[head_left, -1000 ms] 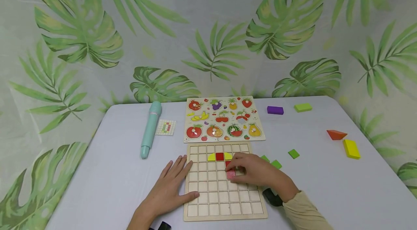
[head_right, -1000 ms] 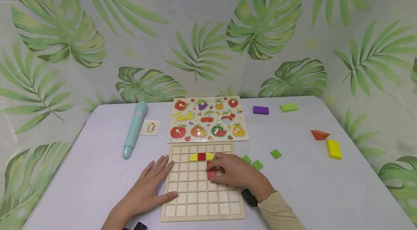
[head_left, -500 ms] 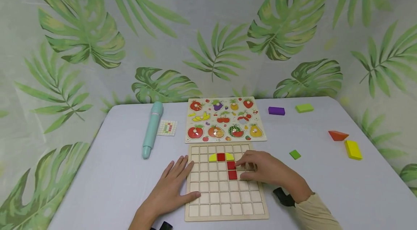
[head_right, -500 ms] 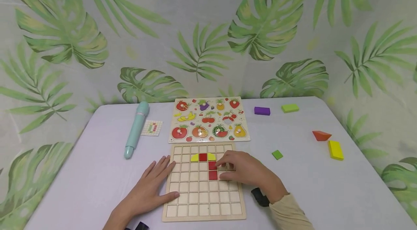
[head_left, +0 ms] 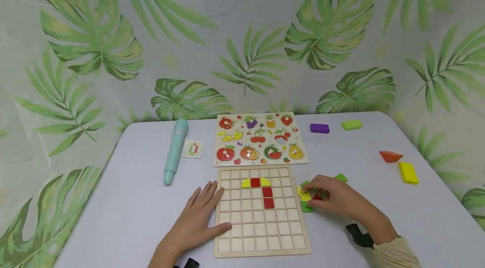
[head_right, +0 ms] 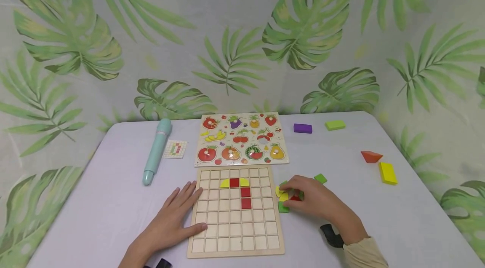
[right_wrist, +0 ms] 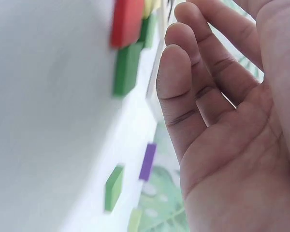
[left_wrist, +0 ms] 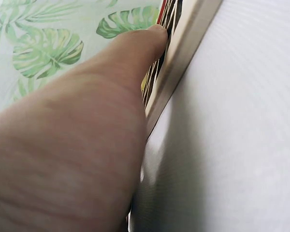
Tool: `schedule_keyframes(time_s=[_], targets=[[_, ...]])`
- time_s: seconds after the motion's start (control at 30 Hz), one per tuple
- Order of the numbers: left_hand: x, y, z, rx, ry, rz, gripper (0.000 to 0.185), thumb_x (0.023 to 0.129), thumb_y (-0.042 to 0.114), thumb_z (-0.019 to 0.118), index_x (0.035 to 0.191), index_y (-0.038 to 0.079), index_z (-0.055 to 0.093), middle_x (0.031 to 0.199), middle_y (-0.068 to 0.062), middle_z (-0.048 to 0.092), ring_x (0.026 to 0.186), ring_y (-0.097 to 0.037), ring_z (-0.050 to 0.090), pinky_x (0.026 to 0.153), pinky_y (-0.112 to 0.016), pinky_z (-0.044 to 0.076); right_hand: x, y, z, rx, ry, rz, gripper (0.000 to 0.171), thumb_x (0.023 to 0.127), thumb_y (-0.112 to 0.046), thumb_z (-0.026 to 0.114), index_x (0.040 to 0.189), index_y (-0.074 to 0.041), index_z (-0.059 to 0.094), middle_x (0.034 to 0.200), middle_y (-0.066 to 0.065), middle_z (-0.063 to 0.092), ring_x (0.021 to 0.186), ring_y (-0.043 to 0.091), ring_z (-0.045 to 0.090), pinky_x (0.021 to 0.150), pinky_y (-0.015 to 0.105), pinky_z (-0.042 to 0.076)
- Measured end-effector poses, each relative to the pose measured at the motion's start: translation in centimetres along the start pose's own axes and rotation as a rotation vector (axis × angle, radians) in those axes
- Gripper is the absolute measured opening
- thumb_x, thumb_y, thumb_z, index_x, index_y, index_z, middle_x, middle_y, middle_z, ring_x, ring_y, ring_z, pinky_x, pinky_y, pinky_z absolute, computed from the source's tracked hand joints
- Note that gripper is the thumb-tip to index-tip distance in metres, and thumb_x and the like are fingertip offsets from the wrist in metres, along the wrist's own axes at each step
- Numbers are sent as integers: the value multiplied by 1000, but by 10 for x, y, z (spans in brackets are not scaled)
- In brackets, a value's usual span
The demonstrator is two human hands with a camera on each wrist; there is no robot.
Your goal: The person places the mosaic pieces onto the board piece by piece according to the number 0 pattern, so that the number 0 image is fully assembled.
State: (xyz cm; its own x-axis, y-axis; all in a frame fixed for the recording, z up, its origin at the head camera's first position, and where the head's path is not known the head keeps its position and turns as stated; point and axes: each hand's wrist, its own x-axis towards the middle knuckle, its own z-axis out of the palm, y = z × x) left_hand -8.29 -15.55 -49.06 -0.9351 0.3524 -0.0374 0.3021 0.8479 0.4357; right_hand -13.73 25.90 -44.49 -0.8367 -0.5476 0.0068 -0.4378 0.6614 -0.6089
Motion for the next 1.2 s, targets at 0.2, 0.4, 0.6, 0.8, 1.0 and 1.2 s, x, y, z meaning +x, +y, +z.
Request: schedule_keyframes(time_s=[0.2,0.4,0.6,0.8,1.0,1.2], targets=[[0,1,0,-7,2,-3,101,85,76,63,162,18,36,171,-3,24,160,-22,15,130,-46,11,-15,13,-1,-15,16,22,33,88,-30,83,119,-20,75,107,-9,69,83,5,54,64,20,48],[-1,1,-1,-22,1,-4,100,85,75,65,162,17,36,171,-4,24,160,-23,15,130,-47,11,-22,20,-1,-26,19,28,34,87,-25,84,120,-23,74,112,-9,69,83,4,52,63,19,47],[-1,0,0,-14,2,-8,100,85,76,64,162,18,36,171,-3,25,160,-22,15,130,-47,11,-22,20,0,-3,-5,-11,34,90,-20,82,122,-21,72,117,-5,71,85,4,53,66,20,49],[0,0,0,-14,5,1,100,85,76,62,162,18,35,172,-2,23,161,-21,14,130,-45,10,-24,21,0,-26,-8,46,34,88,-23,83,121,-24,73,110,-12,68,85,3,51,66,19,48],[0,-1,0,-14,6,4,100,85,77,62,162,18,35,172,-2,23,161,-20,14,130,-45,10,-24,20,0,-58,8,71,30,88,-29,83,117,-29,75,106,-16,66,83,2,51,65,19,47],[-1,-1,0,-18,8,9,100,86,75,63,162,17,35,172,-3,22,161,-20,13,130,-44,9,-21,16,2,-73,37,25,27,90,-30,82,116,-27,76,108,-16,68,85,2,52,66,19,48]])
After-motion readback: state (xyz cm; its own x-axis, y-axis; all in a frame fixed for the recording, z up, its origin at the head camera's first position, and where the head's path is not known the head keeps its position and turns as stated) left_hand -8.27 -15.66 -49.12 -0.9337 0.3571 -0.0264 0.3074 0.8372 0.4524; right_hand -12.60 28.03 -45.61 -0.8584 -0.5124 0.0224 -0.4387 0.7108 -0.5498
